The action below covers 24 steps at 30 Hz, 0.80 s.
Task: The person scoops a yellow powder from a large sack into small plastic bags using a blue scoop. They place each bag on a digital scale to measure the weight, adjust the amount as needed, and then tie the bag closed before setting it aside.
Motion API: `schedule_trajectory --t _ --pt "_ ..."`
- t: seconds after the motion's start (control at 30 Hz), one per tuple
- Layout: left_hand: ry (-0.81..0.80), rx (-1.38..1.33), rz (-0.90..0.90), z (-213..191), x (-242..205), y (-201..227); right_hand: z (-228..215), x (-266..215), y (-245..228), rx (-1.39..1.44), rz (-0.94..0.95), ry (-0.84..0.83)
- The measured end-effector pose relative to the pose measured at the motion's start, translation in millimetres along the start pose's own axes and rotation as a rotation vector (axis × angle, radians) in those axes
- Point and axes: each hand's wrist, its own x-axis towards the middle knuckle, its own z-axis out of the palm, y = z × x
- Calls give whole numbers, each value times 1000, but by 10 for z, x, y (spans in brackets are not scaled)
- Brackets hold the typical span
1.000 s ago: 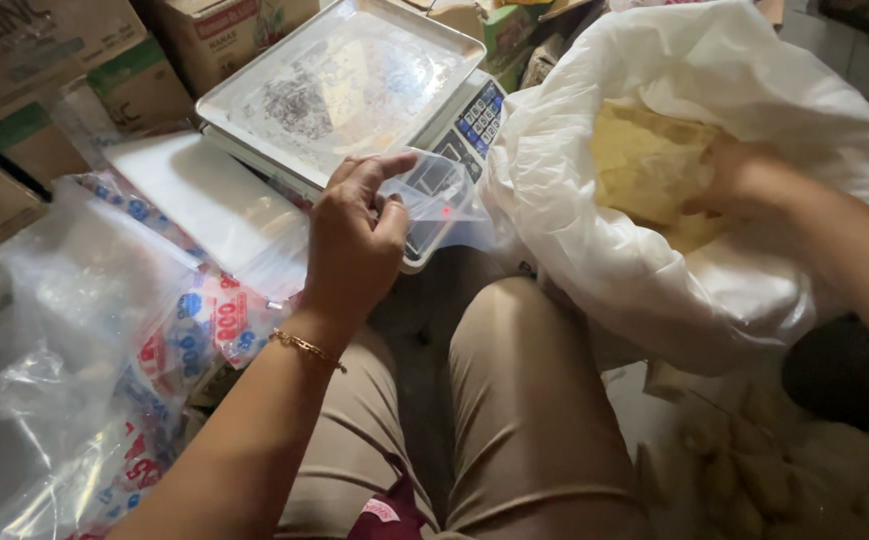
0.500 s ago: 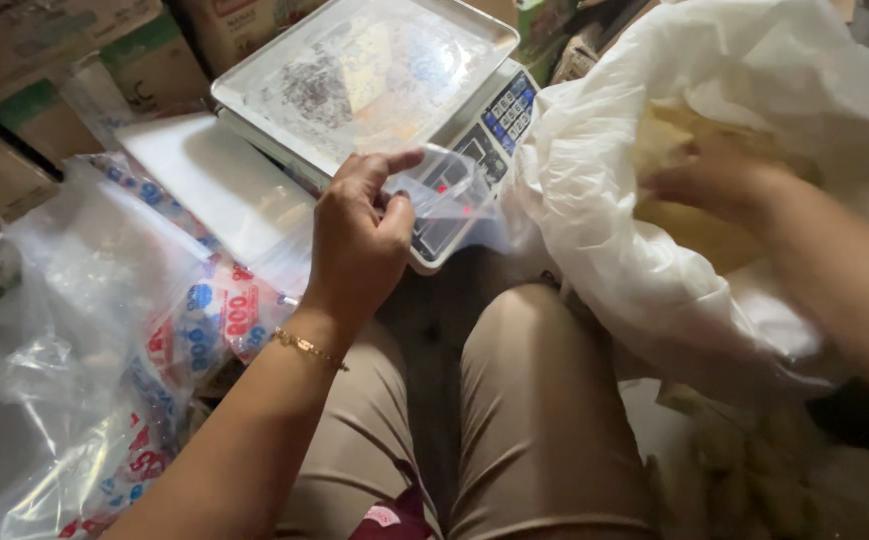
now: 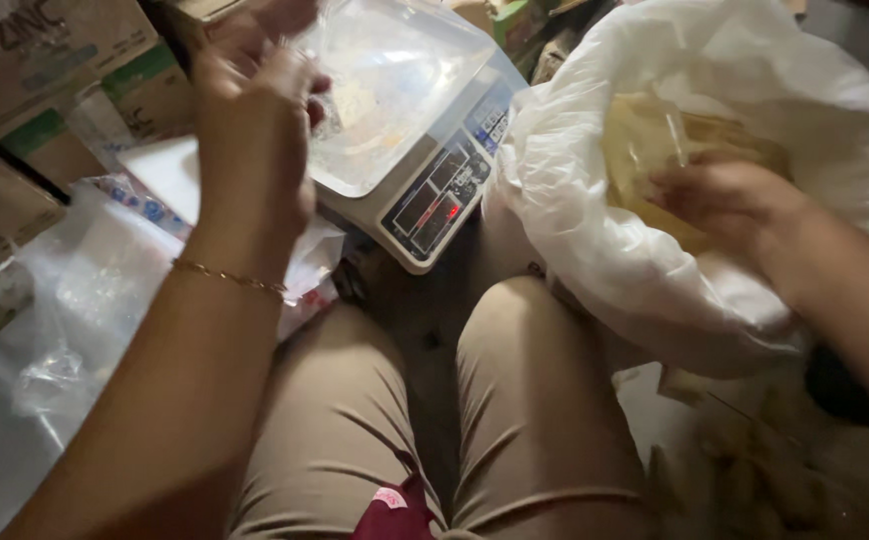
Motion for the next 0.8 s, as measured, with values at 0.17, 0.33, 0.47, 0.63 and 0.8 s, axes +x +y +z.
schedule_trajectory --t 0.17,0.33,0.47,0.63,0.8 --pt "-148 764 217 192 -75 481 -113 -376 -84 9 -25 71" --pt "-424 715 167 669 -196 721 -299 -648 -102 73 -89 44" --pt "-669 395 -3 1141 -35 644 -343 -904 -161 99 -165 29" --pt "-849 478 -128 1722 332 67 -378 -1174 -383 92 -225 10" --pt "-1029 803 499 2338 809 -641 -619 -1311 -769 34 -261 74"
